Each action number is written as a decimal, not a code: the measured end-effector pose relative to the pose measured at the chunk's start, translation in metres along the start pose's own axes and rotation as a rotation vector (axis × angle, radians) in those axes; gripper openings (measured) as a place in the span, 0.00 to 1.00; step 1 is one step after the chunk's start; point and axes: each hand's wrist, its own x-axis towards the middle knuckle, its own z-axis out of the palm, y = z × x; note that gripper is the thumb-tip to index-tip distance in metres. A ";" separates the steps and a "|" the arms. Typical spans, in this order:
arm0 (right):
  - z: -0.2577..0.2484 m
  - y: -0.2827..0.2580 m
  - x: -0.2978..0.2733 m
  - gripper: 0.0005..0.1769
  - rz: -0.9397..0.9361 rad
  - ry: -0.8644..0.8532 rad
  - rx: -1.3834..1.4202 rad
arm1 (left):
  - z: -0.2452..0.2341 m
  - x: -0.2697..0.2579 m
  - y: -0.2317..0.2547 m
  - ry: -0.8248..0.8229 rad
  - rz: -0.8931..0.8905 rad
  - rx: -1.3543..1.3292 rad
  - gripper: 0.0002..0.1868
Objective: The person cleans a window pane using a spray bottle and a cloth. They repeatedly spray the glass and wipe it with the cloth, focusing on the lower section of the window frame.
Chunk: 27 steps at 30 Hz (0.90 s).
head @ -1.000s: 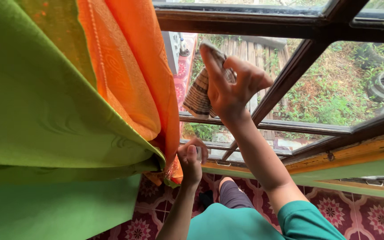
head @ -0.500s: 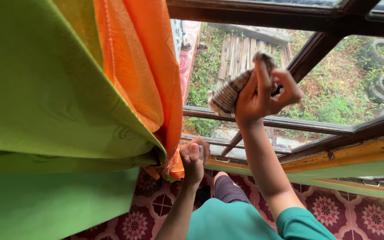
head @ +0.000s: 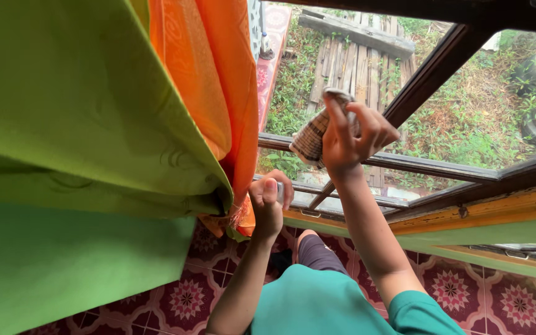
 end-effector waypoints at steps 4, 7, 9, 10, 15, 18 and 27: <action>0.003 0.005 0.005 0.08 0.103 0.023 0.040 | 0.001 -0.005 0.006 -0.011 -0.005 -0.045 0.39; 0.014 0.003 0.020 0.09 0.131 0.042 0.141 | 0.004 -0.011 0.010 -0.011 -0.009 -0.004 0.40; 0.026 -0.006 0.031 0.08 0.137 0.083 0.266 | 0.006 -0.011 0.012 -0.016 -0.004 0.025 0.40; 0.023 -0.011 0.032 0.09 0.077 0.041 0.230 | 0.007 -0.012 0.012 -0.018 0.000 0.012 0.40; 0.005 -0.019 0.030 0.13 -0.124 -0.026 0.058 | 0.011 -0.013 0.015 -0.013 0.017 -0.025 0.40; 0.006 -0.012 0.036 0.15 -0.017 0.011 0.035 | 0.008 -0.014 0.019 -0.019 0.002 0.006 0.39; 0.020 -0.029 0.071 0.17 0.006 -0.008 0.205 | 0.006 -0.021 0.006 0.014 0.076 -0.005 0.38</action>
